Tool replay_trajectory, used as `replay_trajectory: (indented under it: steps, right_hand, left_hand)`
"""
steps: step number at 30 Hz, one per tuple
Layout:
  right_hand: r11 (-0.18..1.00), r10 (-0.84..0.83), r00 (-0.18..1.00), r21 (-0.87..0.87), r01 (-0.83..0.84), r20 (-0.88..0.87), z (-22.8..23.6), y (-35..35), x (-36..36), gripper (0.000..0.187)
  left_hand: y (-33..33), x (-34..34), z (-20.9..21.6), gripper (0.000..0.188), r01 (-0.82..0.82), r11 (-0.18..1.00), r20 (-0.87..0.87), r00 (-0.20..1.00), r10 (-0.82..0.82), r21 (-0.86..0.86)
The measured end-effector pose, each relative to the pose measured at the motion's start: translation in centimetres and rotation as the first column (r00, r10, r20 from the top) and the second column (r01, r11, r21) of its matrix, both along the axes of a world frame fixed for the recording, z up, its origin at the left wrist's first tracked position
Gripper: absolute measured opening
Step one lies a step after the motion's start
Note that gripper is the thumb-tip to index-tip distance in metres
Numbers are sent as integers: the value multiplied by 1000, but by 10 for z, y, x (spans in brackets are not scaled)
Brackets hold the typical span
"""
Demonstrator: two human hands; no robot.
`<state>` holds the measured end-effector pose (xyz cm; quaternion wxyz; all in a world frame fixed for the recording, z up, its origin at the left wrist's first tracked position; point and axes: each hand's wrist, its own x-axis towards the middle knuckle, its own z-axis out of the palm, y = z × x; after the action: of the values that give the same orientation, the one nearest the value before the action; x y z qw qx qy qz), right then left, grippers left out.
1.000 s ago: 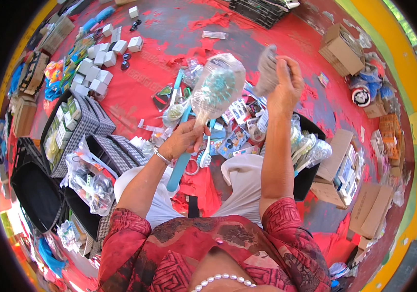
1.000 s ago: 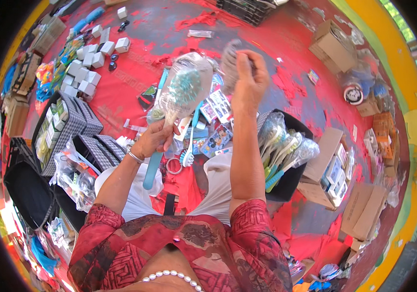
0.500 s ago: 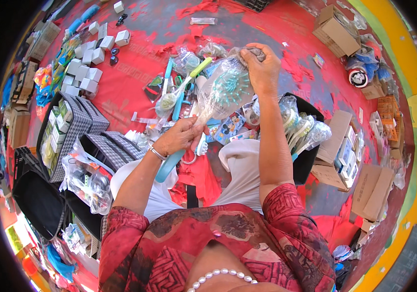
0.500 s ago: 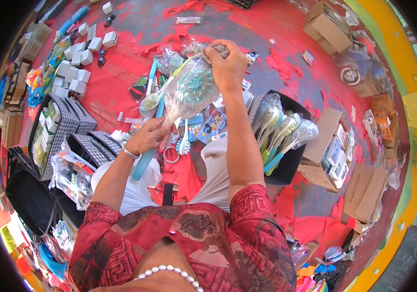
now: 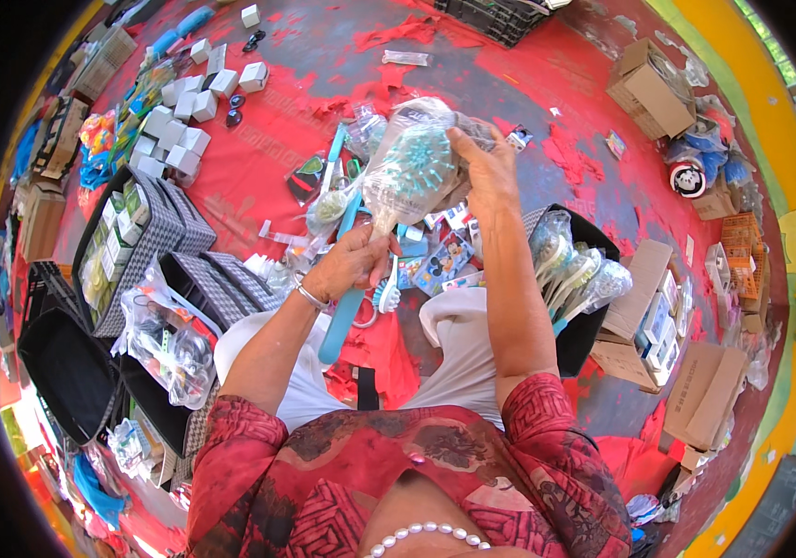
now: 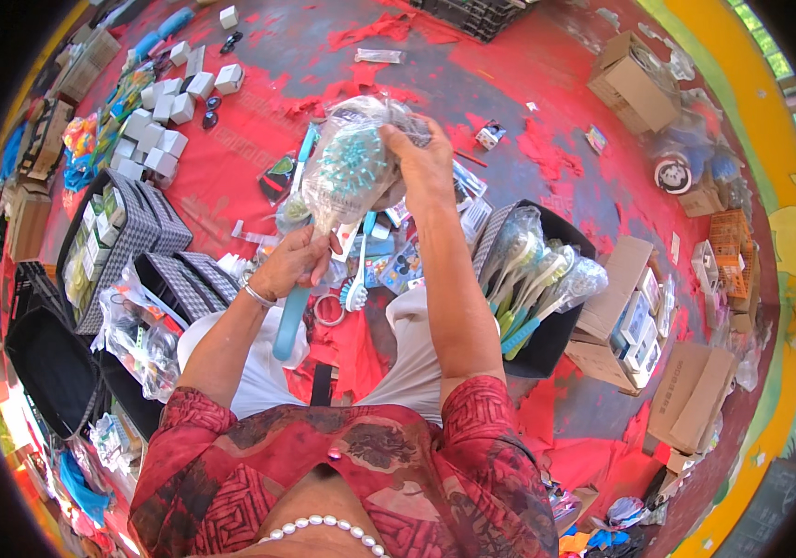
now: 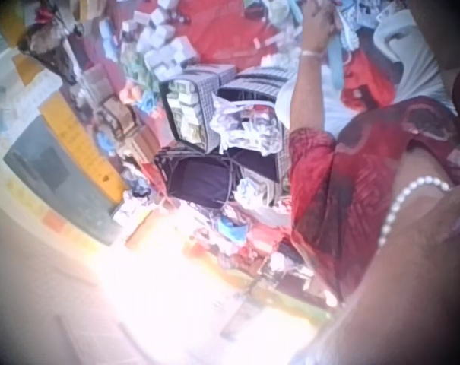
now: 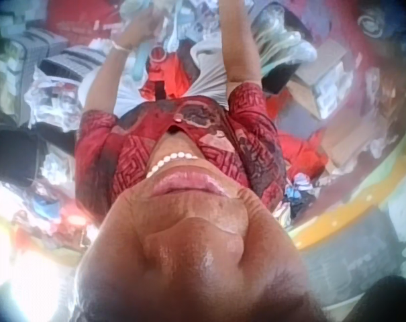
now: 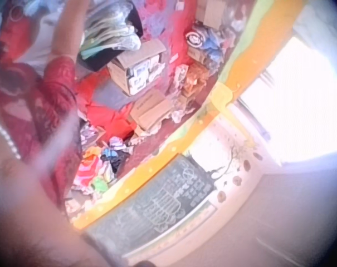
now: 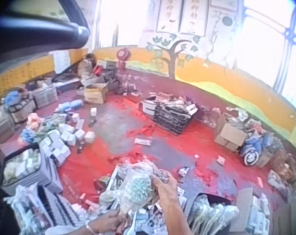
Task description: The person sits on the floor and wipes the bristles of several plastic brushes with a cloth. They handle each brush one at a time, wiping the bristle head and then placing the brush into a nearby black basket. The brushes have different colored handles and bristles.
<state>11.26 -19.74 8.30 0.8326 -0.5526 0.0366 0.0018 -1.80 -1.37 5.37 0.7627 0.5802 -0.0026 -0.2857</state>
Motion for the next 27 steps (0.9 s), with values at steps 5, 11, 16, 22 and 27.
replay_trajectory:
  steps: [5,11,16,22,27]
  right_hand:
    - [980,-149,987,123,155,-53,-10,-14,9,23]
    - [951,-284,958,140,277,33,-9,-20,18,25]
    - [863,-430,851,-139,485,303,6,-30,17,20]
    - [482,383,634,-731,483,672,14,4,-4,17]
    - [279,708,611,-935,219,354,-7,66,-66,17]
  left_hand:
    - [0,1,5,31,37,994,16,999,-36,-104]
    - [-1,-12,9,55,43,951,-125,989,-85,-307]
    - [6,-4,-1,48,53,968,-107,991,-81,-245]
    - [-1,1,-4,43,-10,989,65,998,1,145]
    - [11,3,3,36,-105,963,-82,988,129,249]
